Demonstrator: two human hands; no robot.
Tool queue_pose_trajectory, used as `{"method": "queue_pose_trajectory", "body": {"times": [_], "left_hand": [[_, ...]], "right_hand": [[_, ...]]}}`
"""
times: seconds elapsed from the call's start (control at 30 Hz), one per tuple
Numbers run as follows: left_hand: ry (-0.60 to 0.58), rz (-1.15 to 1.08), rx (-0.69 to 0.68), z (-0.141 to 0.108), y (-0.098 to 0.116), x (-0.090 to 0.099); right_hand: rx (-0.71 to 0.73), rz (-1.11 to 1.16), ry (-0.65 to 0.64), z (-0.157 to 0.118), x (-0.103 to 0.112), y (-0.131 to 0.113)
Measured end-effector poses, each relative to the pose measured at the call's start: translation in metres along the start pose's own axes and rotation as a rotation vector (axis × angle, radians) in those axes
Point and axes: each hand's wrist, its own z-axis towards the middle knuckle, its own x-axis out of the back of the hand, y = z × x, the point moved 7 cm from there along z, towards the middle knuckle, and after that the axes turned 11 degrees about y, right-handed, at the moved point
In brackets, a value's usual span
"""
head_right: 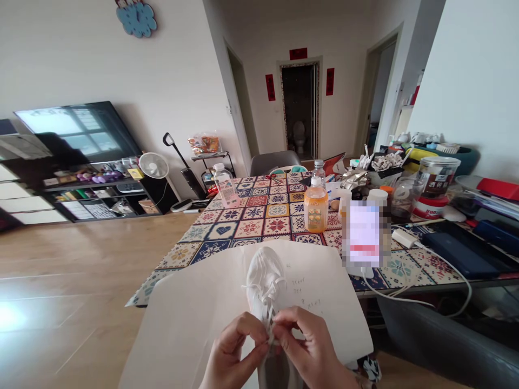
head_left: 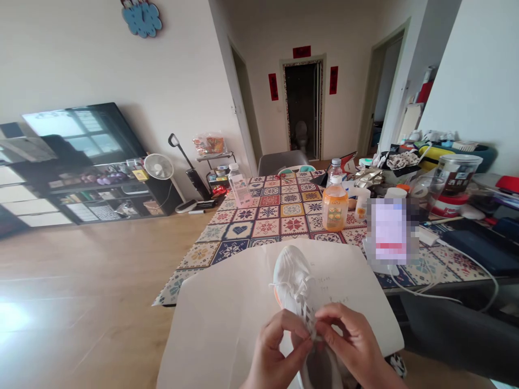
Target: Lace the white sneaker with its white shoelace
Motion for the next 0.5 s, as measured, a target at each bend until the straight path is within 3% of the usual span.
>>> {"method": "queue_pose_trajectory", "body": {"times": [0.2,0.33,0.5], "left_hand": [[0.049,0.018,-0.116,0.002,0.009,0.002],[0.04,0.047,-0.174,0.004,0.016,0.001],[-0.043,0.064,-0.139,0.007,0.015,-0.003]], "right_hand": [[0.16,-0.151,-0.206,0.008,-0.006,-0.033],[0.242,-0.218,-0.196,0.012,-0.005,-0.04],[0.075,-0.074,-0.242,0.01,-0.009,-0.025]]}}
